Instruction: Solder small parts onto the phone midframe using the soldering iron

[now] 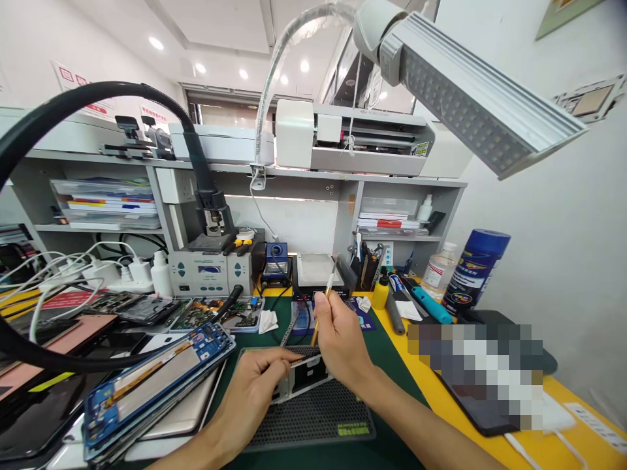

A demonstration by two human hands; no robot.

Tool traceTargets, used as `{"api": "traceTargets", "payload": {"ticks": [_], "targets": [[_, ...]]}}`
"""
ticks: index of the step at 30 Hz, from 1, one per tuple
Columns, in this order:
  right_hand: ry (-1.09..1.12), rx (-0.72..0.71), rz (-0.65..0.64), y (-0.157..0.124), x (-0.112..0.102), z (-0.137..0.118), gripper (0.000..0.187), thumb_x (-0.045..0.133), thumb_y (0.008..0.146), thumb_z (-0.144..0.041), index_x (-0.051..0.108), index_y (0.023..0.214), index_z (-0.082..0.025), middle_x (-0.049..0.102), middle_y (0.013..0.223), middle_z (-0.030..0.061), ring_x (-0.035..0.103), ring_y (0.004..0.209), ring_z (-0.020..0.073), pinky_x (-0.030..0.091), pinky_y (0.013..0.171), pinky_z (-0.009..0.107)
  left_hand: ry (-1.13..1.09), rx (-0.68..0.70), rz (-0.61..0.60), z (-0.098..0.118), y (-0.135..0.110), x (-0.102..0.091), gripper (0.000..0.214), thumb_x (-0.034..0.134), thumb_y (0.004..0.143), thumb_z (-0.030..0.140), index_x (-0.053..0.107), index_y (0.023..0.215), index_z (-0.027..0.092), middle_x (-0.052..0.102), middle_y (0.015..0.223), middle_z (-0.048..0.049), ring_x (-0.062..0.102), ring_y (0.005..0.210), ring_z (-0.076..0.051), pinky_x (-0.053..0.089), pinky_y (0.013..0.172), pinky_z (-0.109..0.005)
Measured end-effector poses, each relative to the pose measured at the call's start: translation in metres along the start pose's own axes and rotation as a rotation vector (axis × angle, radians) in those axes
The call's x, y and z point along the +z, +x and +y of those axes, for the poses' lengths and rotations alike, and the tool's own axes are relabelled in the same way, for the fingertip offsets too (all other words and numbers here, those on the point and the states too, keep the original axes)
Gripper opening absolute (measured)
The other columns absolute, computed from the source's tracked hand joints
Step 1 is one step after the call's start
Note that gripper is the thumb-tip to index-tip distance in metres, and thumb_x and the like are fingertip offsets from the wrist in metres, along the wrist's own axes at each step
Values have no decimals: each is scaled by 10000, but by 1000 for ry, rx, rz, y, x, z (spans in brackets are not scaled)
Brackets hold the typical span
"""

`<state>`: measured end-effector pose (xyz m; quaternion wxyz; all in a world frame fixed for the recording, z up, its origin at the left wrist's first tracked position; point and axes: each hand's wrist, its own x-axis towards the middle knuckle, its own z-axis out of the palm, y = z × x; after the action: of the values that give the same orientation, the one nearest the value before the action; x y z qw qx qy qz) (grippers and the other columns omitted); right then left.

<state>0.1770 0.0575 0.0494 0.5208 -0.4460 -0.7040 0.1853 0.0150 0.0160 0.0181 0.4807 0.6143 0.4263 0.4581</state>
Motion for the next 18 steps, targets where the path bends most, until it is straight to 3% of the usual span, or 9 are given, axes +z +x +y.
{"api": "traceTargets", "payload": {"ticks": [5, 18], "targets": [[1, 4, -5, 1, 0, 0, 359, 326, 1076, -430, 415, 774, -258, 420, 627, -52, 414, 534, 160, 278, 542, 296, 18, -21, 5, -2, 0, -1, 398, 508, 844, 307, 863, 891, 134, 748, 731, -48, 605, 718, -215, 418, 664, -276], [-3, 9, -12, 1, 0, 0, 371, 317, 1076, -453, 434, 786, -253, 415, 632, -52, 426, 538, 165, 275, 545, 299, 32, -12, 9, 4, 0, 0, 385, 520, 824, 314, 868, 853, 152, 743, 738, -37, 587, 730, -204, 412, 676, -267]]}}
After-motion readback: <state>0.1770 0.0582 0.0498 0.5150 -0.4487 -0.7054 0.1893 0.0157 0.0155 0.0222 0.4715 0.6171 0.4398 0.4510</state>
